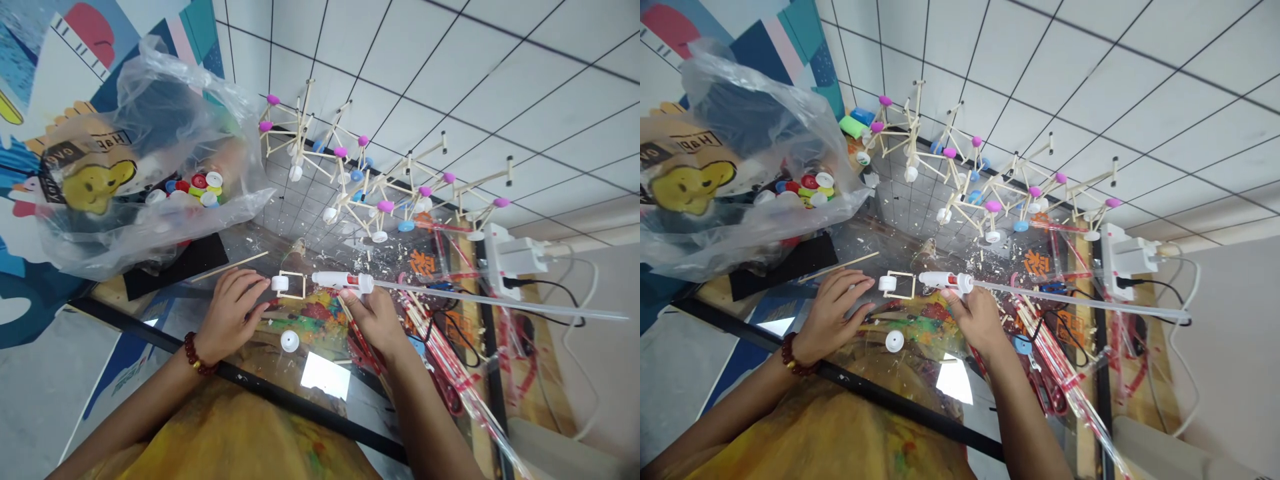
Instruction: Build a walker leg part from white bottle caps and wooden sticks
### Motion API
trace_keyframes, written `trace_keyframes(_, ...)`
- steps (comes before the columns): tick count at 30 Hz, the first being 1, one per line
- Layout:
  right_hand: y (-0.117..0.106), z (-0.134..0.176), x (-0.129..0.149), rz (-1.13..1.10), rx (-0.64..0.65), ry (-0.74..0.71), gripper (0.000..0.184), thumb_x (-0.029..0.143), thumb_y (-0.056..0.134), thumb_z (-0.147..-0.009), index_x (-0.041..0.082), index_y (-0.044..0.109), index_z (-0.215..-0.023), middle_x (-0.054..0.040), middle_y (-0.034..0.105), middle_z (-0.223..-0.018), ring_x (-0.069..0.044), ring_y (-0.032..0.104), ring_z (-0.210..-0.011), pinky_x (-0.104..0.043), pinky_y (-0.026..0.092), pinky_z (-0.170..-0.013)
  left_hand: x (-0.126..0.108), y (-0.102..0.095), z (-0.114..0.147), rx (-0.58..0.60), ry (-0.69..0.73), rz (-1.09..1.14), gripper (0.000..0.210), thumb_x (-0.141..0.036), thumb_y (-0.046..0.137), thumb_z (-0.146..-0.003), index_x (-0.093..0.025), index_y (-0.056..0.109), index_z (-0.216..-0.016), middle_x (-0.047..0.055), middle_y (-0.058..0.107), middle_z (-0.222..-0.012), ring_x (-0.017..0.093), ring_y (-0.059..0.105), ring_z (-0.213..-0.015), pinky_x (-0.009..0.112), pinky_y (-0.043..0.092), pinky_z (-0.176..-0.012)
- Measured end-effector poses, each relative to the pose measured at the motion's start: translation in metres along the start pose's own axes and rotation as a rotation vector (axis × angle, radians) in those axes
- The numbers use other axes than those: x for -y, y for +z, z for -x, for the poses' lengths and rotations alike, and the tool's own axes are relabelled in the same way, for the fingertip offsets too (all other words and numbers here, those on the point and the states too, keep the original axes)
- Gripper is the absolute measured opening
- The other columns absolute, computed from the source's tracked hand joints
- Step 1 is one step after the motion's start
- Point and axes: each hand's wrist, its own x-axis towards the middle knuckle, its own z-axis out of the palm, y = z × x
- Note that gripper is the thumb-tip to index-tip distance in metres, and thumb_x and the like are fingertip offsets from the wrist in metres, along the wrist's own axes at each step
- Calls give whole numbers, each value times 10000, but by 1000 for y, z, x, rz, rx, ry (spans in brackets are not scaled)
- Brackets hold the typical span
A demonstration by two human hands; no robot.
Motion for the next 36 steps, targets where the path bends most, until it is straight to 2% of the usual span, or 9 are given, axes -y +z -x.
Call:
trace_keyframes(13,-3,1,4,-23,-43,15,434,518,414,-942,181,618,-759,-54,665,-667,-204,588,-615,-297,426,-601,-1,0,0,6,-7,16,385,-151,600,-871,-199,551,-1249,108,636,-1179,260,555,-1156,502,418,-1062)
trace_keyframes(20,-2,-1,6,-108,-28,1,408,495,437,-951,172,666,-849,-60,711,-763,-225,632,-692,-310,457,-665,0,0,0,12,-9,24,386,-150,600,-866,-204,562,-1246,105,635,-1183,261,561,-1154,495,417,-1067)
trace_keyframes(25,-3,-2,7,-53,-23,-5,446,521,423,-942,181,624,-734,-32,645,-634,-194,575,-580,-286,404,-582,1,1,0,14,-8,27,391,-153,600,-865,-198,558,-1251,107,633,-1187,259,560,-1153,496,415,-1067)
trace_keyframes(31,-6,2,9,-23,-25,8,478,537,418,-944,176,612,-698,-19,592,-578,-169,521,-534,-274,372,-538,0,0,0,16,-11,25,389,-154,596,-873,-208,548,-1256,103,633,-1188,256,558,-1151,493,418,-1066)
trace_keyframes(36,-9,9,9,-102,10,1,440,508,437,-953,164,667,-804,-34,657,-680,-190,584,-609,-290,440,-609,0,0,0,17,-20,26,385,-157,595,-872,-212,555,-1252,103,636,-1186,258,562,-1150,498,414,-1070)
